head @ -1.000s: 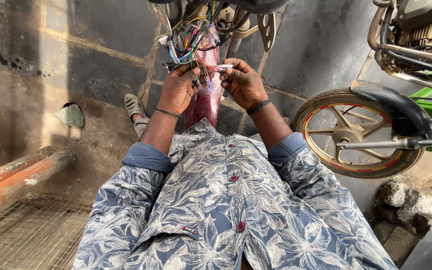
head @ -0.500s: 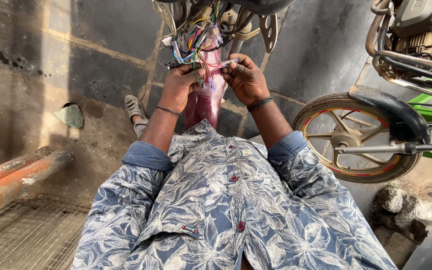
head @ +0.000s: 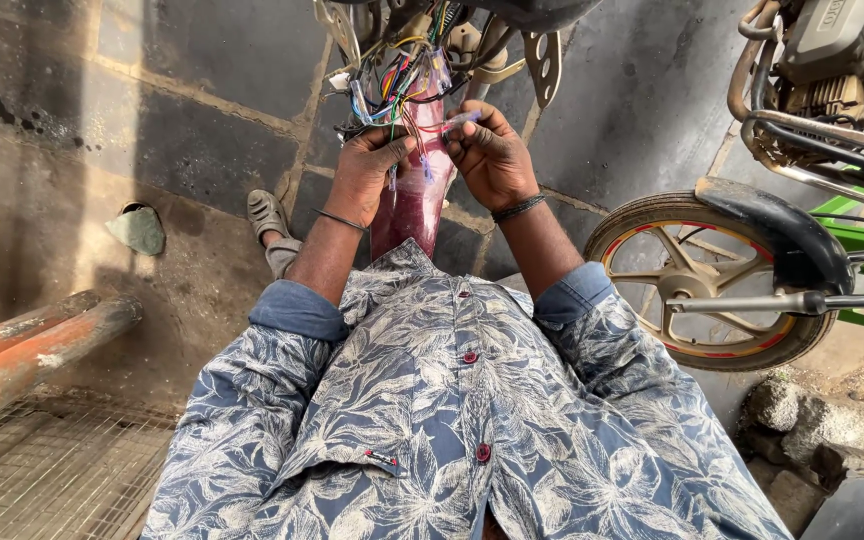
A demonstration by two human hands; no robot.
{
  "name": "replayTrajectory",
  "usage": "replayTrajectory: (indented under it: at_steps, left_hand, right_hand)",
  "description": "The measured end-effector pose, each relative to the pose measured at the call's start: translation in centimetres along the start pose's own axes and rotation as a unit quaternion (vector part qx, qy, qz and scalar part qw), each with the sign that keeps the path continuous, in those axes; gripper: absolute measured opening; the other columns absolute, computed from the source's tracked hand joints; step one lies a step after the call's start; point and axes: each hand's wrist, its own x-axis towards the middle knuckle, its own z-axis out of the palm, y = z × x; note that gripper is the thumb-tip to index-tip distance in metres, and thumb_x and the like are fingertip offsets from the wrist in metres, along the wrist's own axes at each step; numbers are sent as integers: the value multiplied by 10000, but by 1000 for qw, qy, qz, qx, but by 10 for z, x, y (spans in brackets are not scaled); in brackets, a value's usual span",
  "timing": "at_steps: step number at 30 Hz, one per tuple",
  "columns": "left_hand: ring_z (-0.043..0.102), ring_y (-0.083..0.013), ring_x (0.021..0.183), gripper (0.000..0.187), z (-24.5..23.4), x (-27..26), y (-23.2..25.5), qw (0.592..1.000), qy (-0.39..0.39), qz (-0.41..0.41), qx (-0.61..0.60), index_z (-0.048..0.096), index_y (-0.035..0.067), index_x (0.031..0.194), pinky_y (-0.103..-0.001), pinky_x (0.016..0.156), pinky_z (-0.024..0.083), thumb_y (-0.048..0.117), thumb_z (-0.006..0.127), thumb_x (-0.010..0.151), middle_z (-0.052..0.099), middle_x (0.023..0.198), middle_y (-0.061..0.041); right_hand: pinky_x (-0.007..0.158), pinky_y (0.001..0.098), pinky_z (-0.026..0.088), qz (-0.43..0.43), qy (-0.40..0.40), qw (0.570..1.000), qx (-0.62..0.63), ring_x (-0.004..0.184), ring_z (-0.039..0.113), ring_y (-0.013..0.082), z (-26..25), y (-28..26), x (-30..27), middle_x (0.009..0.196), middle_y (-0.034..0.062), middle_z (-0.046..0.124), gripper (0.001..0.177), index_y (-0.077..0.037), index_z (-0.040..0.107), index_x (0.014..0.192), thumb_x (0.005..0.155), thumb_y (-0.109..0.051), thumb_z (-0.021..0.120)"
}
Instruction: Repairing or connecting the wiring harness behind a motorcycle's headlight.
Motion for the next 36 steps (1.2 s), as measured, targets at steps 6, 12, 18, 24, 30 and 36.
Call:
replayTrajectory:
  at_steps: [6,12,18,24,30,36]
  left_hand:
    - [648,-86,730,189,-1,4,-7,999,7,14,28,763,50,1035,-274,686,550,199,808,927,718,837,3]
    - [640,-112,750,285,-2,-4,-5,982,72,17,172,776,52,1129,-278,681,508,258,783,932,738,875,-8]
    - [701,-300,926,227,46,-72,56,716,135,281,625,739,80,1083,-419,790,550,234,790,925,736,1058,-108]
    - [739,-262,1064,205,119,-59,103,678,-32,456,575,688,97,1212,-376,946,591,149,718,1016,708,1196,-66]
    - [754,-278,937,254,127,-8,75,618,-6,360,699,645,68,1212,-369,744,623,116,623,963,679,1362,-99]
    - [722,-281,704,619,113,-21,94,618,39,277,735,484,35,1522,-371,551,594,41,568,908,431,1607,-200]
  right_hand:
    - [900,332,548,-3,5,999,-33,1010,672,154,14,5,10,1160,61,722,146,-89,656,1200,1059,-122,652]
    - [857,416,565,-23,44,999,-22,890,660,181,27,12,29,902,25,670,53,-154,615,1017,1024,-204,599]
    - [825,370,508,-33,-11,996,86,809,575,190,-7,39,51,807,19,549,92,-105,582,1052,1102,-177,613]
    - [810,396,565,81,5,985,150,810,645,241,23,10,54,834,78,635,264,-59,636,1149,1003,-274,588]
    - [775,373,600,-96,-17,972,-213,870,674,178,-15,27,71,996,74,710,204,-45,662,1155,1005,-181,631]
    - [721,288,535,-60,43,997,17,766,615,127,-11,41,73,886,30,681,140,-25,705,1087,1043,-143,644]
